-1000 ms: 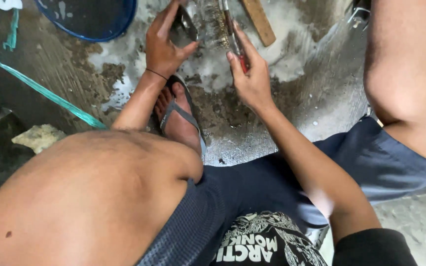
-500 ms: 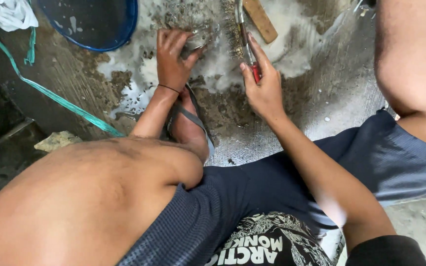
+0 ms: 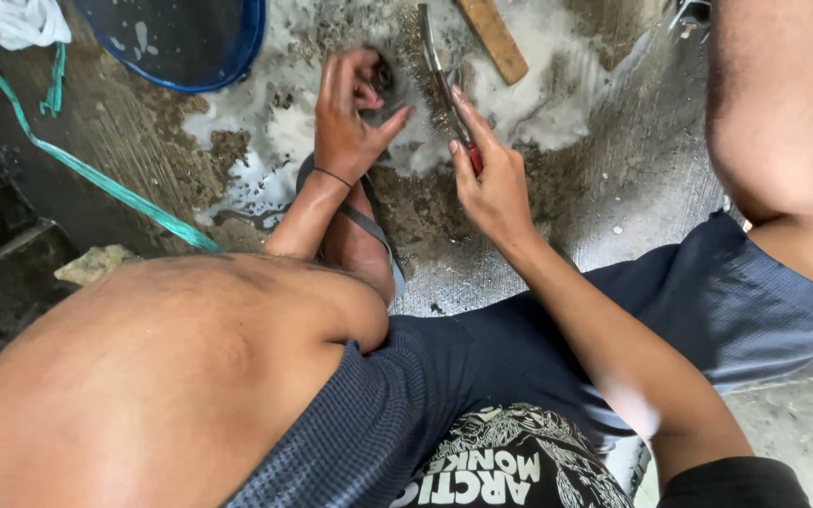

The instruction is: The person scrubs a small metal part with a wire brush while seated on a tiled floor. They repeatedly rinse the part in a bucket of water and continue scrubbing, then place the part down and pick up another small metal component to clean.

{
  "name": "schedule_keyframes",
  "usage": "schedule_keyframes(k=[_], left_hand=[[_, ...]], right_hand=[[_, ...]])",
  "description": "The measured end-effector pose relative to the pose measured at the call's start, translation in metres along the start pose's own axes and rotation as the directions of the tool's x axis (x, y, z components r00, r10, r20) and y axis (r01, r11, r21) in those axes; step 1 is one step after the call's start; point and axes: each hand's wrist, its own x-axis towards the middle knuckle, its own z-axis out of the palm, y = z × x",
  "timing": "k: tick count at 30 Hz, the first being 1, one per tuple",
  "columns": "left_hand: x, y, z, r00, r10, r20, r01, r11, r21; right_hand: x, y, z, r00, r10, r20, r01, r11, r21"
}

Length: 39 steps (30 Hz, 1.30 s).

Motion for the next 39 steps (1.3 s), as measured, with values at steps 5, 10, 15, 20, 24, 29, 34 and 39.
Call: schedule_keyframes(k=[5, 10, 15, 20, 24, 29, 34, 39], left_hand=[[0.000, -0.017, 0.002, 0.988, -0.137, 0.070, 0.143, 0.985, -0.098], [0.017, -0.013, 0.014, 0.993, -0.115, -0.025, 0.117, 0.989, 0.095], [0.029, -0.003, 0.024, 0.998, -0.045, -0.043, 0.059, 0.886, 0.459], [0.027, -0.004, 0.019, 0.998, -0.062, 0.026, 0.052, 0.957, 0.287], [0.023, -0.001, 0.008, 0.998, 0.004, 0.060, -0.001, 0.999, -0.048], [0.019, -0.001, 0.013, 0.998, -0.058, 0.010, 0.059, 0.988, -0.144], [0.010, -0.006, 0.020, 0.992, -0.111, -0.063, 0.103, 0.988, -0.111], [0.009, -0.005, 0.026, 0.979, -0.154, -0.135, 0.131, 0.977, -0.167]], right_hand=[[0.003, 0.007, 0.008, 0.996, 0.069, 0.057, -0.065, 0.996, -0.061], [0.008, 0.004, -0.006, 0.995, 0.081, -0.050, -0.077, 0.994, 0.081], [0.014, 0.025, -0.023, 0.985, 0.089, -0.150, -0.085, 0.996, 0.032], [0.011, 0.022, -0.024, 0.984, 0.119, -0.130, -0.113, 0.992, 0.047], [0.002, 0.012, -0.022, 0.993, 0.072, -0.093, -0.076, 0.997, -0.032], [0.000, 0.001, -0.006, 0.992, -0.109, -0.062, 0.104, 0.990, -0.091], [0.002, 0.013, 0.004, 0.985, -0.161, -0.056, 0.155, 0.984, -0.088], [-0.010, -0.002, -0.006, 0.979, -0.199, -0.038, 0.189, 0.965, -0.179]])
